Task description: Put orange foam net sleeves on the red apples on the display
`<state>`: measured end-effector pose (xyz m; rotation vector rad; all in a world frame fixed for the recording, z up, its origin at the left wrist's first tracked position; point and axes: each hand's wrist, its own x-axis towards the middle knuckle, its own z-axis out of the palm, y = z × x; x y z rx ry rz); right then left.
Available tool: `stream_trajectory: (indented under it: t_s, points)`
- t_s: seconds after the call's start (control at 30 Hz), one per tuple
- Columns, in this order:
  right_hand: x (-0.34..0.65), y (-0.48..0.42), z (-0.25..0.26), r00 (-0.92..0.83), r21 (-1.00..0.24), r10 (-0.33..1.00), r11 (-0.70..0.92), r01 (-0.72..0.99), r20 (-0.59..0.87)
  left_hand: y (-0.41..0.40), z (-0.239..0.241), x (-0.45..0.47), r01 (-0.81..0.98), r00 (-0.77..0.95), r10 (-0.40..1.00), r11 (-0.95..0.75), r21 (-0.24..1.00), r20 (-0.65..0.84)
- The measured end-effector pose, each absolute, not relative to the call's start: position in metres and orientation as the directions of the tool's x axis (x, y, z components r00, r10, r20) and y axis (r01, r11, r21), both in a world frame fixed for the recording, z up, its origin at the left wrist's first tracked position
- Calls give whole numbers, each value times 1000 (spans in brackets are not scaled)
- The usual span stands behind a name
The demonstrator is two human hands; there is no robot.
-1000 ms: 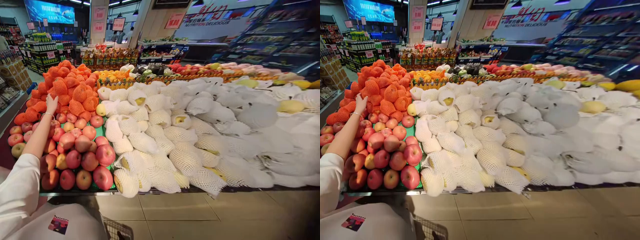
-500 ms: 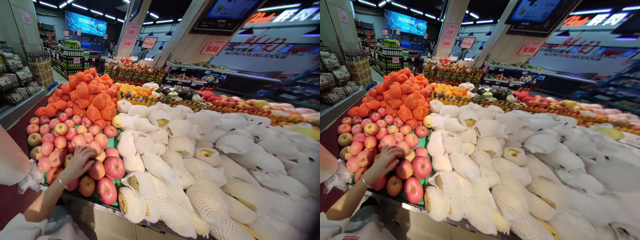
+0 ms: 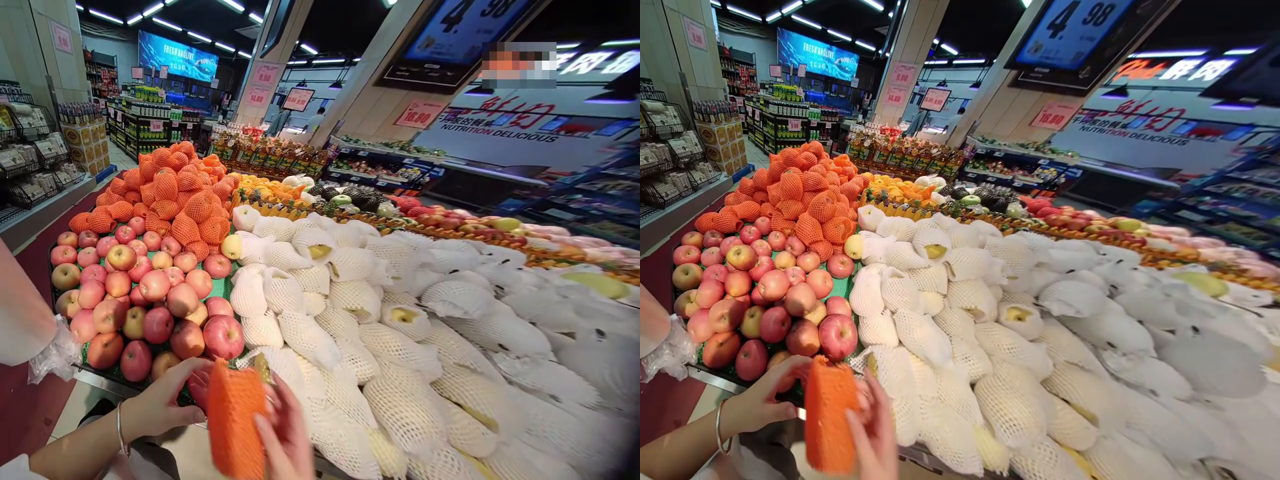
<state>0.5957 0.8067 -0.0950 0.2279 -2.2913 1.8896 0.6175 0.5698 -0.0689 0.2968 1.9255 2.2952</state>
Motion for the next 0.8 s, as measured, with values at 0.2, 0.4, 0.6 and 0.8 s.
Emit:
stream_trajectory:
  t_s: [0.2,0.4,0.6,0.8]
  points:
    - [569,724,-108,-905,-970,-386,85,-227,178,550,-66,617,27,-988,-154,29,999,31]
    - [566,720,-80,-896,-922,-287,91,-377,339,538,-54,613,63,-998,11,102,993,62]
    - [556,714,-73,-881,-888,-139,25,-459,452,532,-66,590,213,-976,-86,-164,963,201]
    - [558,712,-83,-979,-927,-44,-332,-174,200,529,-79,577,95,-993,7,-536,839,116]
